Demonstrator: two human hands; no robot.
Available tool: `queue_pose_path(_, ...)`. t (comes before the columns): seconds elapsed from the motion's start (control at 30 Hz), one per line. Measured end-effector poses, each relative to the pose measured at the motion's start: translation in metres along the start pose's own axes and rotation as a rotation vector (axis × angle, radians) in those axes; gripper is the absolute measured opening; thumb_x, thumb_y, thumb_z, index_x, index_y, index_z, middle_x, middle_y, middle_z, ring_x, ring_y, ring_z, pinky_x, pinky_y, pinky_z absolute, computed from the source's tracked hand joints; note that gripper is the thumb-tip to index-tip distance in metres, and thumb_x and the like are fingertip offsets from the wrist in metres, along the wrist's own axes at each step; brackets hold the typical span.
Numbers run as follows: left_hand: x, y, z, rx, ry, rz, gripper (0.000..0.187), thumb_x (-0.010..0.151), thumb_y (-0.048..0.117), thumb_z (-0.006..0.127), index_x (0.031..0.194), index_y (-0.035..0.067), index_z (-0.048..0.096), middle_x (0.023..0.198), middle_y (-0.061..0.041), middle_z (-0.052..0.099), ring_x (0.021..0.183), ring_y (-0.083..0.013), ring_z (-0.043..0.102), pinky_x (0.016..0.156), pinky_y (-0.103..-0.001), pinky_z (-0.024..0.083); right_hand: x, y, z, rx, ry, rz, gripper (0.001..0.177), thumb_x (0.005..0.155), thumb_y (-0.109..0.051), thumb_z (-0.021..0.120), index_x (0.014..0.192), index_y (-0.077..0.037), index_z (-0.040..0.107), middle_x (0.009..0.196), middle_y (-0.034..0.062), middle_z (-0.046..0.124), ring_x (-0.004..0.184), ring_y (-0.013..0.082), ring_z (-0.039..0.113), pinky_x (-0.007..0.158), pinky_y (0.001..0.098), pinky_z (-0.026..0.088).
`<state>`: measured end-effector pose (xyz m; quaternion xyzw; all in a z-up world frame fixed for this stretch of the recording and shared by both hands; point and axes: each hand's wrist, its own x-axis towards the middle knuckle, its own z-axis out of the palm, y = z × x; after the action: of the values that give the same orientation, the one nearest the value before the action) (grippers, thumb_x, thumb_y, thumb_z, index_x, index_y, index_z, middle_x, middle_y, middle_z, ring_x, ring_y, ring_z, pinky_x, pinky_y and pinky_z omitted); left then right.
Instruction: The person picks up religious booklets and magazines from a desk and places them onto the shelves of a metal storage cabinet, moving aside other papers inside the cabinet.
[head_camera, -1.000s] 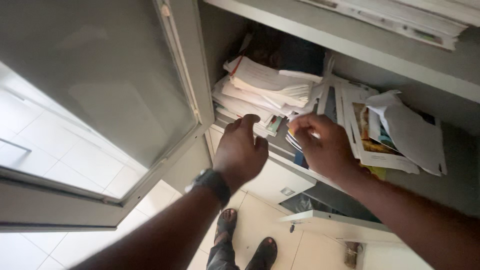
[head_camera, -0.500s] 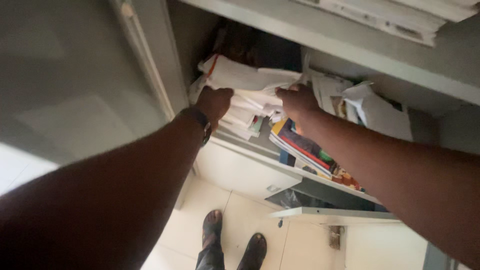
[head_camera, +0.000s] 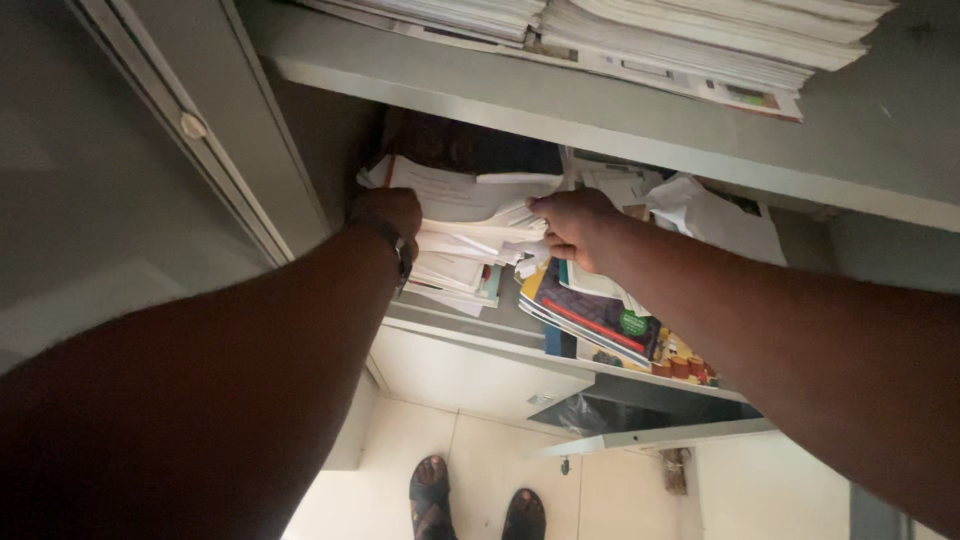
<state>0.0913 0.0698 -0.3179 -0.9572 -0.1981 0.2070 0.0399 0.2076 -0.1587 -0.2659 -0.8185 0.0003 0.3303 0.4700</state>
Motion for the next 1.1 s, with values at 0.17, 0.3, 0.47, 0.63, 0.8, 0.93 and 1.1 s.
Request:
queue_pose_path(0.17, -0.011, 0.015, -0.016, -0.043, 0.116, -0.085, 0.024, 0.1, 0.016, 0.066, 0.118, 0.002, 0.074, 0.129, -0.018, 0.068, 0.116, -0.0363, 0.066, 0.086, -0.048, 0.057, 0.001, 0.002, 0.0, -0.118, 0.084, -0.015, 0.036, 0.093, -0.03, 0.076, 0.111, 0.001, 0.07, 0.1, 0.0178, 0.07, 0.089, 0.0286, 0.069, 0.083, 0.0434, 0.059)
queue_pose_path(0.3, -0.085, 0.032, -0.046, 0.139, -0.048, 0.077, 0.042, 0.091, 0.029, 0.077, 0.126, 0.011, 0.061, 0.131, -0.016, 0.064, 0.117, -0.0316, 0.063, 0.091, -0.048, 0.055, -0.004, 0.013, -0.003, -0.208, 0.181, -0.073, 0.03, 0.09, -0.025, 0.077, 0.1, 0.003, 0.071, 0.086, 0.0181, 0.072, 0.074, 0.0278, 0.069, 0.07, 0.0392, 0.063)
queue_pose_path(0.47, -0.139, 0.033, -0.015, 0.087, 0.247, 0.293, 0.046, 0.111, 0.049, 0.052, 0.123, 0.006, 0.064, 0.117, -0.014, 0.069, 0.117, -0.0268, 0.064, 0.111, -0.052, 0.044, -0.028, 0.042, -0.028, -0.273, 0.126, -0.007, 0.038, 0.091, -0.033, 0.07, 0.112, -0.002, 0.069, 0.097, 0.0187, 0.068, 0.082, 0.0307, 0.067, 0.076, 0.0477, 0.059)
queue_pose_path(0.63, -0.169, 0.041, -0.028, -2.282, -0.036, -0.276, 0.034, 0.095, 0.012, 0.049, 0.128, 0.005, 0.055, 0.119, -0.019, 0.067, 0.1, -0.0355, 0.073, 0.089, -0.046, 0.065, -0.048, 0.062, -0.026, 0.156, -0.188, 0.258, 0.053, 0.099, -0.044, 0.053, 0.13, -0.001, 0.058, 0.115, 0.0249, 0.068, 0.099, 0.0355, 0.069, 0.087, 0.0481, 0.058)
queue_pose_path(0.8, -0.157, 0.035, -0.072, -2.172, -0.076, -0.232, 0.035, 0.094, 0.019, 0.056, 0.118, -0.007, 0.057, 0.112, -0.026, 0.065, 0.094, -0.0351, 0.071, 0.085, -0.047, 0.066, -0.066, 0.048, -0.025, 0.554, -0.232, 0.108, 0.043, 0.102, -0.035, 0.052, 0.129, -0.002, 0.056, 0.109, 0.0216, 0.062, 0.093, 0.0328, 0.066, 0.088, 0.0479, 0.061)
queue_pose_path(0.93, -0.161, 0.038, -0.079, -2.234, -0.168, -0.063, 0.034, 0.09, 0.023, 0.057, 0.111, -0.004, 0.057, 0.103, -0.022, 0.061, 0.088, -0.0336, 0.063, 0.084, -0.05, 0.062, -0.07, 0.035, -0.031, 0.587, -0.255, 0.14, 0.036, 0.099, -0.029, 0.052, 0.127, -0.005, 0.056, 0.111, 0.022, 0.062, 0.089, 0.0315, 0.064, 0.088, 0.0474, 0.06)
queue_pose_path(1.1, -0.181, 0.047, -0.07, -2.384, -0.205, -0.231, 0.032, 0.083, 0.014, 0.051, 0.114, 0.006, 0.053, 0.115, -0.017, 0.063, 0.107, -0.0339, 0.067, 0.095, -0.05, 0.06, -0.083, 0.037, -0.047, 0.555, -0.343, 0.271, 0.04, 0.096, -0.027, 0.054, 0.125, 0.0, 0.058, 0.114, 0.0219, 0.067, 0.097, 0.0328, 0.069, 0.088, 0.0469, 0.058)
